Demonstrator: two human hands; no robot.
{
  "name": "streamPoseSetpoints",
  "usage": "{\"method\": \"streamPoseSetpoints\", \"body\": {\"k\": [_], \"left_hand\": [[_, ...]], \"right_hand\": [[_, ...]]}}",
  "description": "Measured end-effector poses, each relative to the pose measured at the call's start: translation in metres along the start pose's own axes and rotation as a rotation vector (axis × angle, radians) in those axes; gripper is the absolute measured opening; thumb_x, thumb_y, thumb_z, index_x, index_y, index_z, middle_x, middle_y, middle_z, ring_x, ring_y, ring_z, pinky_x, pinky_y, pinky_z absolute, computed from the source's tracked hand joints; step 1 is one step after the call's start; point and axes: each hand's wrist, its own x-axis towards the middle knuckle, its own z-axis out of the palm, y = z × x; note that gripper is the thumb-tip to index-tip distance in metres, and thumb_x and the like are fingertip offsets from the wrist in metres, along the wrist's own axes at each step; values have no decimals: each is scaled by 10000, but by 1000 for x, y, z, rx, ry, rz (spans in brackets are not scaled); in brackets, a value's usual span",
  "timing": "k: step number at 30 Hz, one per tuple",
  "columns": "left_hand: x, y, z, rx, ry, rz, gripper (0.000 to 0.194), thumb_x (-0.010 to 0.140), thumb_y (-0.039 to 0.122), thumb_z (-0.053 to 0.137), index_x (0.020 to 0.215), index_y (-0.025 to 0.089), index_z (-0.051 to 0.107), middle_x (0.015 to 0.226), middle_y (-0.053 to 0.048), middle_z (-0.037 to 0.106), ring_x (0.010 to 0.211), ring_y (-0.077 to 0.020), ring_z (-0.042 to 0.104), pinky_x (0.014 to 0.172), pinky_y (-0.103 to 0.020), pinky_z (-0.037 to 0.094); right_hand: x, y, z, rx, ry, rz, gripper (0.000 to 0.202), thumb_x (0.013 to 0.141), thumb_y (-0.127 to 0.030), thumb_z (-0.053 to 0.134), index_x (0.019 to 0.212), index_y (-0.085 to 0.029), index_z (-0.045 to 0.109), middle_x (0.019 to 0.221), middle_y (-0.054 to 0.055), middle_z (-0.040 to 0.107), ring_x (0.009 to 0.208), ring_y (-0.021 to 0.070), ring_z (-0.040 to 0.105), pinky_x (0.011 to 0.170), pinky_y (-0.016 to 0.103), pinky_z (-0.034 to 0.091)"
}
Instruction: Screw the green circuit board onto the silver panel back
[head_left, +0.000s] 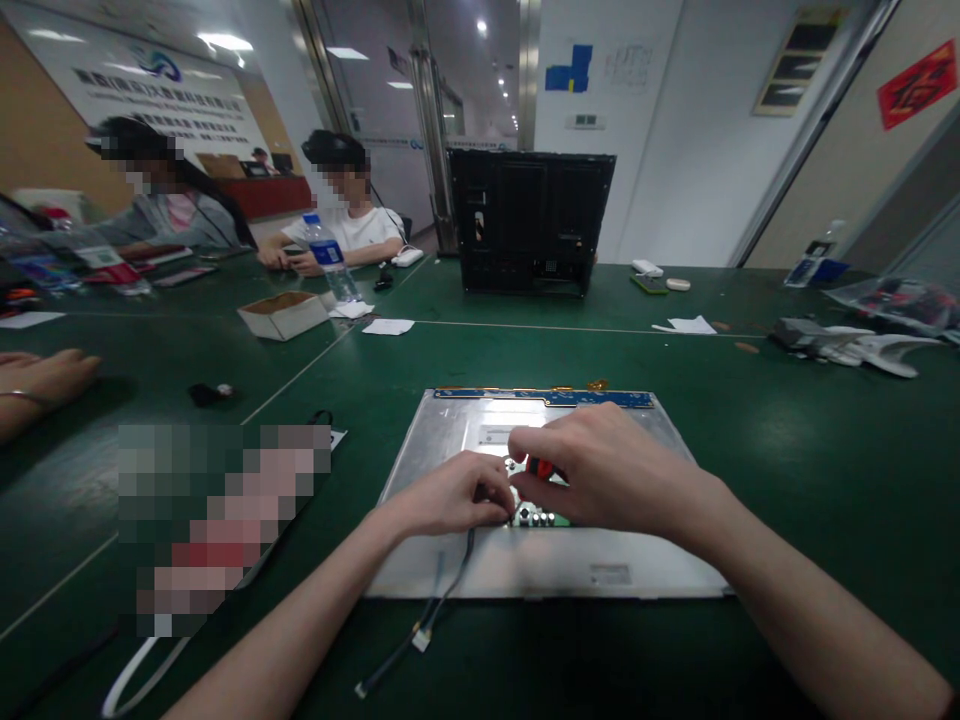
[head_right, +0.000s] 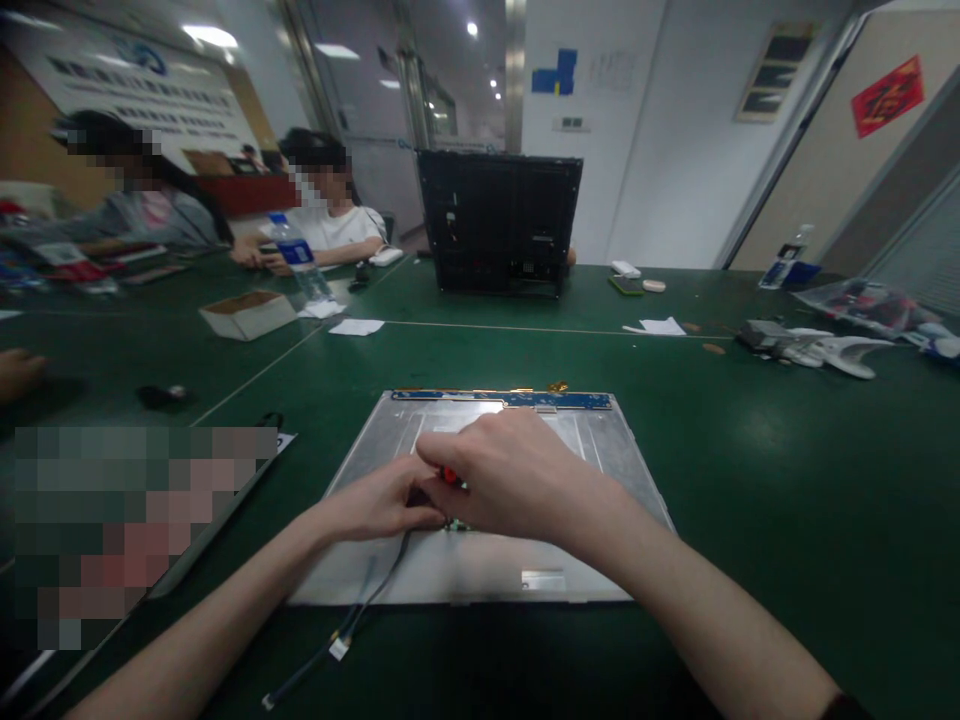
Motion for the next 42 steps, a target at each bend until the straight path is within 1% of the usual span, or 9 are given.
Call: {"method": "streamPoseSetpoints", "body": {"k": [2, 5, 10, 13, 17, 21, 25, 33, 42], "left_hand": [[0, 0, 0, 12, 6, -1, 86, 786, 195, 616, 758, 165, 691, 839, -14, 615, 768, -162, 564, 672, -249, 424], [0, 0, 0, 14, 2, -13, 113, 812, 239, 609, 797, 166, 694, 850, -22, 622, 774, -171, 570, 678, -254, 438], [0, 2, 0, 41, -8, -11, 132, 798, 232, 625, 694, 155, 653, 781, -4, 592, 712, -155, 546, 631, -251, 413], [0, 3, -1, 35, -6, -2, 101, 796, 196, 620, 711, 160, 662, 818, -6, 609, 750, -160, 555, 657, -256, 416], [-1, 5, -1, 45, 15, 15, 64, 787, 166, 624, 768, 162, 685, 872, -17, 621, 787, -167, 562, 687, -262, 425], [-1, 4, 1, 94, 28, 20, 67, 786, 153, 625, 794, 159, 692, 858, -17, 616, 779, -164, 557, 691, -261, 419], [-1, 2, 3, 114, 36, 13, 69, 798, 178, 622, 803, 167, 690, 873, -18, 615, 787, -167, 554, 692, -265, 419], [-2, 8, 2, 136, 29, -20, 88, 802, 192, 591, 764, 155, 661, 844, -24, 600, 755, -167, 548, 662, -267, 420], [-1, 10, 5, 188, 64, -13, 69, 786, 180, 583, 742, 154, 630, 801, -24, 603, 717, -169, 536, 647, -270, 419]], "right_hand": [[-1, 0, -2, 36, -24, -40, 56, 862, -234, 507, 892, -191, 528, 692, -20, 579, 568, 94, 408, 524, 252, 209], [-3, 0, -6, 89, -62, -94, 110, 835, -219, 526, 939, -185, 525, 805, 10, 606, 638, 104, 451, 547, 251, 242], [-3, 1, -7, 39, -45, -47, 115, 882, -309, 529, 883, -195, 545, 702, -15, 590, 583, 101, 439, 535, 259, 222], [-1, 1, -5, 1, -38, -12, 144, 906, -314, 501, 842, -192, 545, 661, -22, 583, 552, 99, 426, 518, 256, 209], [0, 0, -3, -14, -34, 9, 113, 879, -264, 497, 943, -179, 536, 734, 3, 621, 577, 113, 451, 502, 254, 210], [0, 0, -3, 5, -37, 22, 194, 829, -235, 530, 1010, -165, 523, 827, 26, 633, 615, 121, 477, 504, 255, 224], [-1, 1, -3, 13, -27, -13, 193, 852, -235, 513, 1035, -178, 522, 867, 25, 628, 635, 120, 484, 517, 251, 237], [-1, 1, -2, -67, -4, -28, 138, 903, -328, 522, 898, -193, 550, 729, 1, 607, 573, 107, 453, 507, 252, 206], [-1, 0, -1, 12, 1, -18, 272, 849, -250, 509, 1105, -158, 496, 874, 40, 632, 616, 124, 495, 502, 249, 251]]}}
